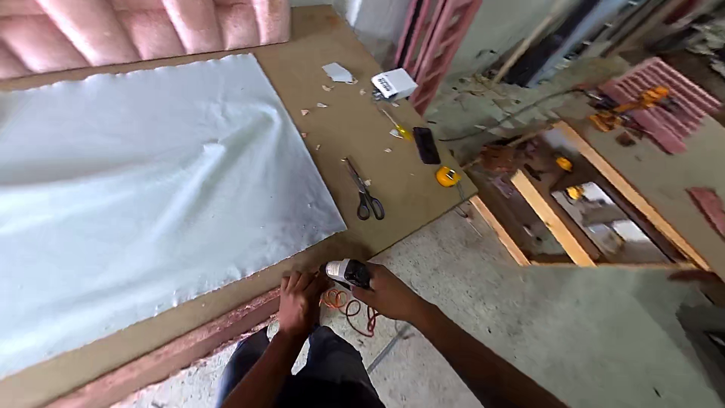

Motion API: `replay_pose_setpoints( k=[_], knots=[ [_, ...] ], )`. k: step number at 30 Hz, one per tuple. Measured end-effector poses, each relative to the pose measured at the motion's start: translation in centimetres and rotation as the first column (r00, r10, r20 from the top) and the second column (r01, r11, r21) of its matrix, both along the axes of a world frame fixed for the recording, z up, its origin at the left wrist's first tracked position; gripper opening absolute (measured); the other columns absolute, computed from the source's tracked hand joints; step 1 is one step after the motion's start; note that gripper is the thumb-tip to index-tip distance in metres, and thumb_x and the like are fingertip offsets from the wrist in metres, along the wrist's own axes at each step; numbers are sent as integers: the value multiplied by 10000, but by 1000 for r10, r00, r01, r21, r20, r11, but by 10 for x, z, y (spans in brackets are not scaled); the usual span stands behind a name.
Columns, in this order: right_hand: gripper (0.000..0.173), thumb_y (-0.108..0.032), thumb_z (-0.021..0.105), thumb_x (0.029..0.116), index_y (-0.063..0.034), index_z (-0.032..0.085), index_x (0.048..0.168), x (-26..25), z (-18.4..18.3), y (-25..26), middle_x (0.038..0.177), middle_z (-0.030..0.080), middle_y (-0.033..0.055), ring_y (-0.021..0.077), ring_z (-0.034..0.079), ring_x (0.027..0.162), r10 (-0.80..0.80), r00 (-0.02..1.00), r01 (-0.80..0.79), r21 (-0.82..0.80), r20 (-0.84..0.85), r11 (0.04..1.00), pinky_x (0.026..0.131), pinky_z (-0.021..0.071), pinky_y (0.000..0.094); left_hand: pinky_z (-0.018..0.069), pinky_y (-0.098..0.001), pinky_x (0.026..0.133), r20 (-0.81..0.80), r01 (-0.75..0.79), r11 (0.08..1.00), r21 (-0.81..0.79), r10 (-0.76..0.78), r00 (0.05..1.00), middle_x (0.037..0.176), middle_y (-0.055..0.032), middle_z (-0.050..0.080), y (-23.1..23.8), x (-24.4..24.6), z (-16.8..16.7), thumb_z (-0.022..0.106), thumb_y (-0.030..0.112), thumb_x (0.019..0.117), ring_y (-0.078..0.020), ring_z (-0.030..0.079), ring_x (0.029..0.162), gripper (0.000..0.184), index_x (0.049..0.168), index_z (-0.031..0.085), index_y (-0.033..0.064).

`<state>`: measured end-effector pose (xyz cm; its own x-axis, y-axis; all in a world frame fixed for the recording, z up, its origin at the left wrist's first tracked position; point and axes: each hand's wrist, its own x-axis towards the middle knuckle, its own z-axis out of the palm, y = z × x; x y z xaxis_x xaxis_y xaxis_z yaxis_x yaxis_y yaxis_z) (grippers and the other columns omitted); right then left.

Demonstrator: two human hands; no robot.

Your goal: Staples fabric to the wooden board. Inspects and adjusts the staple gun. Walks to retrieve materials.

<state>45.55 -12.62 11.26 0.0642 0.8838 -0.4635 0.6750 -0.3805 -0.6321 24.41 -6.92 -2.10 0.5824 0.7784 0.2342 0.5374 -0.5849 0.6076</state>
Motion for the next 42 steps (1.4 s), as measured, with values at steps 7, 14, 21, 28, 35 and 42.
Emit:
replay_pose_setpoints(
  k=[7, 14, 21, 28, 35, 42],
  knots=[
    [372, -330, 569, 1023, -77, 645, 1286, 29, 2, 48, 1220, 680, 147, 269, 648, 1176, 448, 892, -429, -201, 59, 881, 1037, 502, 494, 528, -438, 934, -21, -53, 998, 25, 54, 998, 1100, 36, 747, -4, -1, 2, 559, 325, 1035, -186, 680, 1038, 240, 1007, 785, 250],
    [374, -393, 522, 1044, -85, 671, 1196, 33, 0, 57, 1088, 696, 145, 274, 676, 1052, 572, 813, -531, -261, 112, 806, 935, 530, 505, 490, -423, 1006, -50, -322, 943, -83, 319, 946, 1105, 99, 747, -29, 4, 0, 645, 400, 981, -117, 655, 1101, 200, 974, 794, 266],
    [411, -432, 530, 1031, -136, 657, 1286, 52, -3, 12, 1188, 702, 86, 189, 671, 1125, 471, 880, -460, -129, 69, 879, 1011, 534, 452, 537, -391, 963, 18, -441, 878, -183, 452, 892, 1078, 72, 737, -35, -28, 11, 671, 388, 970, -104, 661, 1060, 195, 998, 805, 248],
    [341, -377, 557, 1006, -131, 684, 1204, 29, -30, -15, 1088, 717, 47, 140, 689, 1021, 381, 918, -386, 21, 109, 922, 946, 566, 376, 561, -370, 929, 137, -627, 751, -208, 657, 741, 964, 96, 713, -74, -94, 11, 728, 357, 936, -80, 658, 983, 122, 956, 797, 258],
    [396, -396, 529, 1015, -80, 666, 1210, 17, -7, -4, 1064, 711, 123, 252, 692, 1033, 396, 902, -376, -138, 172, 917, 943, 548, 480, 583, -348, 737, 84, -723, 414, -553, 891, 446, 897, -28, 711, -116, -102, 4, 697, 243, 953, -126, 669, 787, 185, 1000, 768, 79],
    [459, -306, 608, 986, -84, 580, 1387, 66, 9, 38, 1391, 575, 169, 302, 635, 1200, 136, 932, -168, 67, 337, 983, 1008, 539, 494, 586, -438, 722, 16, -365, 65, -929, 991, 135, 997, -166, 718, -91, -107, 12, 476, 353, 1097, -250, 699, 809, 443, 1232, 631, -40]
  ],
)
